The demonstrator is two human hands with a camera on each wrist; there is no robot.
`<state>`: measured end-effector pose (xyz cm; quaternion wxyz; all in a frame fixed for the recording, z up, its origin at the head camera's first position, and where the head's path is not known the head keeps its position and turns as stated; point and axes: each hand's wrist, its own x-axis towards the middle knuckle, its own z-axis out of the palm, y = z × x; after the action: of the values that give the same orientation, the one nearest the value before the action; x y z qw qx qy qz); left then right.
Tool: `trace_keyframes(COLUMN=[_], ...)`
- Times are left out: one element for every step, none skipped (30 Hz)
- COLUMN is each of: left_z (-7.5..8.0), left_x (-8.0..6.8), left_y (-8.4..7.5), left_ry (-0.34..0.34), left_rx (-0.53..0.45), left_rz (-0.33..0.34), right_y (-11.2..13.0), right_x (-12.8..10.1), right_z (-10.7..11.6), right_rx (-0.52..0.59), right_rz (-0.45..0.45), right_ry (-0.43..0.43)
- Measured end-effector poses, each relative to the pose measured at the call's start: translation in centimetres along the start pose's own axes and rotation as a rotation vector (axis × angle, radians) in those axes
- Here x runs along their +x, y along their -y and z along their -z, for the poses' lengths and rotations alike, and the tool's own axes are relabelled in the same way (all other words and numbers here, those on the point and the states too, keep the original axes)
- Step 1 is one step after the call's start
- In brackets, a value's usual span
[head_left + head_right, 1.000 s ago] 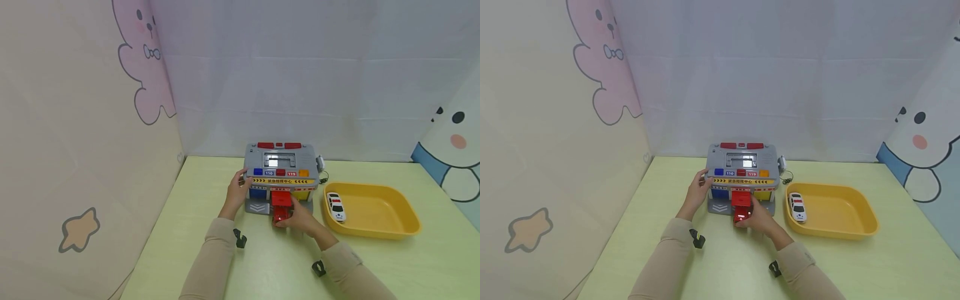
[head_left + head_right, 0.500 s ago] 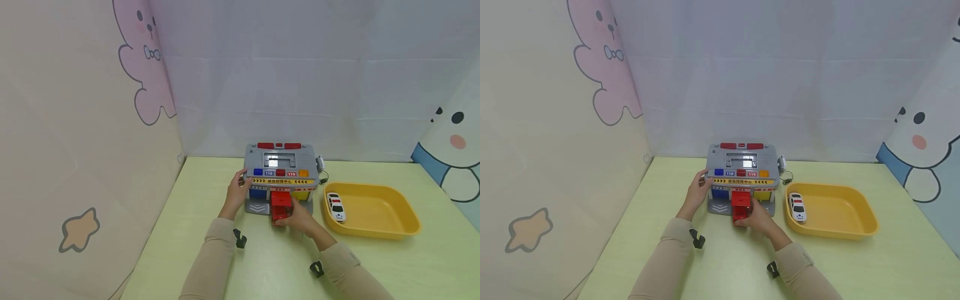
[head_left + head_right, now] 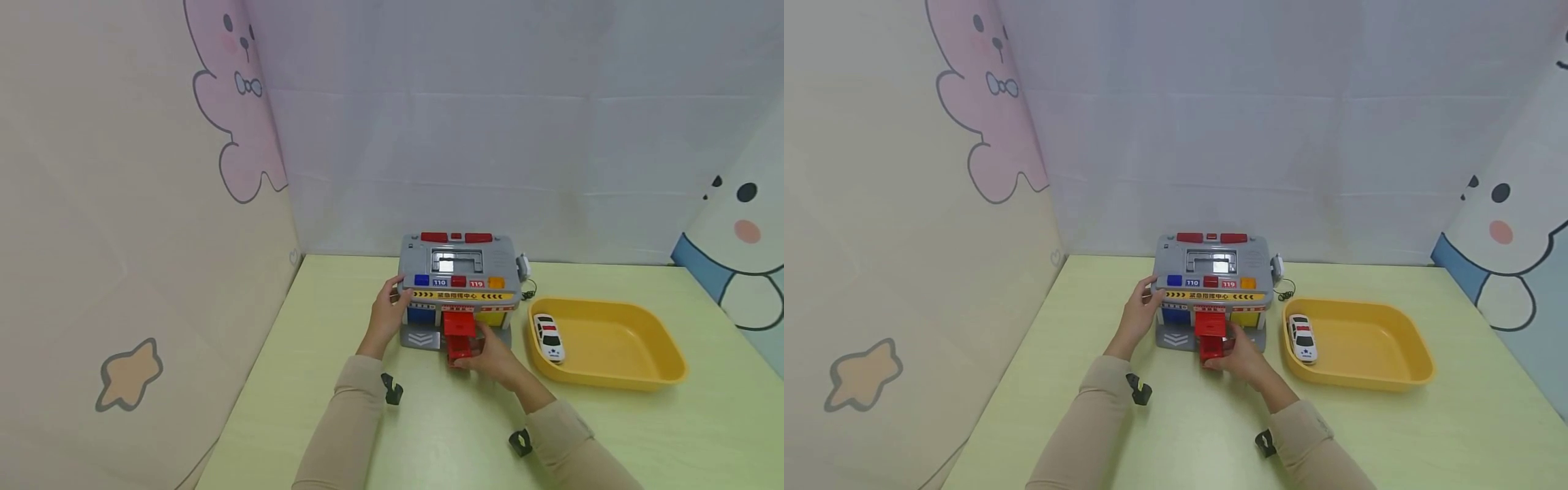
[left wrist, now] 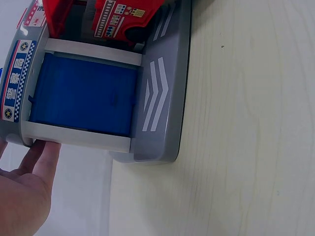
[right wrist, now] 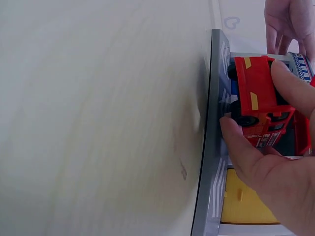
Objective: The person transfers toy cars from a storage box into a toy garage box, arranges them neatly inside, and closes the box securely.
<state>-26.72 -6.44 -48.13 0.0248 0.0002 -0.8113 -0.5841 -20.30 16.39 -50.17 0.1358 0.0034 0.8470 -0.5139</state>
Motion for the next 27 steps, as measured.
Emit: trace_keyframes(left_z=[-0.01, -0.03, -0.04, -0.05, -0.07, -0.08, -0.09, -0.09, -0.09, -0.08, -0.08, -0.07, -0.06, -0.04, -0.03, -0.03, -0.03, -0.03, -0.03, -0.03, -0.04, -0.03, -0.03, -0.03, -0.02, -0.02, -0.02], left_x=[0.02, 0.03, 0.04, 0.04, 0.04, 0.06, 0.06, 0.07, 0.08, 0.10, 0.12, 0.16, 0.17, 0.17, 0.18, 0.18, 0.16, 0.16, 0.14, 0.13, 0.14, 0.14, 0.15, 0.17, 0.17, 0.18, 0.18], left_y=[0.00, 0.01, 0.01, 0.02, 0.03, 0.07, 0.10, 0.13, 0.14, 0.16, 0.15, 0.16, 0.11, 0.06, 0.02, 0.01, -0.02, -0.02, -0.01, 0.00, 0.04, 0.09, 0.14, 0.19, 0.23, 0.24, 0.24], left_ry=[-0.001, 0.000, 0.002, 0.004, 0.007, 0.009, 0.010, 0.011, 0.010, 0.009, 0.006, 0.004, 0.002, 0.002, 0.003, 0.004, 0.005, 0.004, 0.005, 0.006, 0.006, 0.007, 0.007, 0.007, 0.008, 0.008, 0.007], left_rx=[0.001, 0.002, 0.004, 0.007, 0.007, 0.009, 0.010, 0.011, 0.011, 0.011, 0.008, 0.006, 0.002, 0.000, -0.002, -0.003, -0.003, -0.002, -0.002, -0.002, -0.003, -0.002, -0.003, -0.003, -0.004, -0.004, -0.004], left_rz=[0.000, 0.001, 0.002, 0.003, 0.003, 0.004, 0.005, 0.006, 0.007, 0.008, 0.008, 0.008, 0.009, 0.011, 0.011, 0.013, 0.014, 0.017, 0.018, 0.019, 0.019, 0.018, 0.015, 0.012, 0.009, 0.007, 0.006], right_y=[-0.02, -0.05, -0.07, -0.09, -0.14, -0.18, -0.23, -0.24, -0.23, -0.23, -0.24, -0.20, -0.15, -0.11, -0.09, -0.07, -0.05, -0.03, -0.02, -0.02, -0.06, -0.07, -0.12, -0.17, -0.26, -0.33, -0.41], right_x=[0.04, 0.07, 0.11, 0.16, 0.21, 0.26, 0.29, 0.30, 0.31, 0.33, 0.36, 0.36, 0.38, 0.42, 0.47, 0.51, 0.55, 0.58, 0.61, 0.64, 0.66, 0.66, 0.69, 0.72, 0.75, 0.77, 0.79], right_z=[0.00, 0.00, -0.02, -0.04, -0.07, -0.09, -0.12, -0.13, -0.16, -0.17, -0.17, -0.18, -0.18, -0.18, -0.18, -0.19, -0.20, -0.22, -0.24, -0.26, -0.28, -0.30, -0.32, -0.36, -0.39, -0.42, -0.46], right_rx=[0.006, 0.008, 0.007, 0.007, 0.005, -0.002, -0.004, -0.011, -0.015, -0.017, -0.024, -0.032, -0.035, -0.039, -0.038, -0.035, -0.032, -0.025, -0.014, -0.008, -0.012, -0.019, -0.030, -0.041, -0.051, -0.062, -0.071], right_rz=[0.002, 0.007, 0.007, 0.006, 0.001, -0.001, -0.005, -0.008, -0.014, -0.014, -0.015, -0.012, -0.013, -0.013, -0.016, -0.016, -0.018, -0.019, -0.021, -0.020, -0.014, -0.006, 0.004, 0.015, 0.024, 0.037, 0.051], right_ry=[-0.001, -0.001, -0.005, -0.009, -0.015, -0.021, -0.025, -0.034, -0.044, -0.048, -0.053, -0.057, -0.062, -0.069, -0.070, -0.069, -0.070, -0.072, -0.072, -0.072, -0.074, -0.080, -0.086, -0.093, -0.099, -0.110, -0.117])
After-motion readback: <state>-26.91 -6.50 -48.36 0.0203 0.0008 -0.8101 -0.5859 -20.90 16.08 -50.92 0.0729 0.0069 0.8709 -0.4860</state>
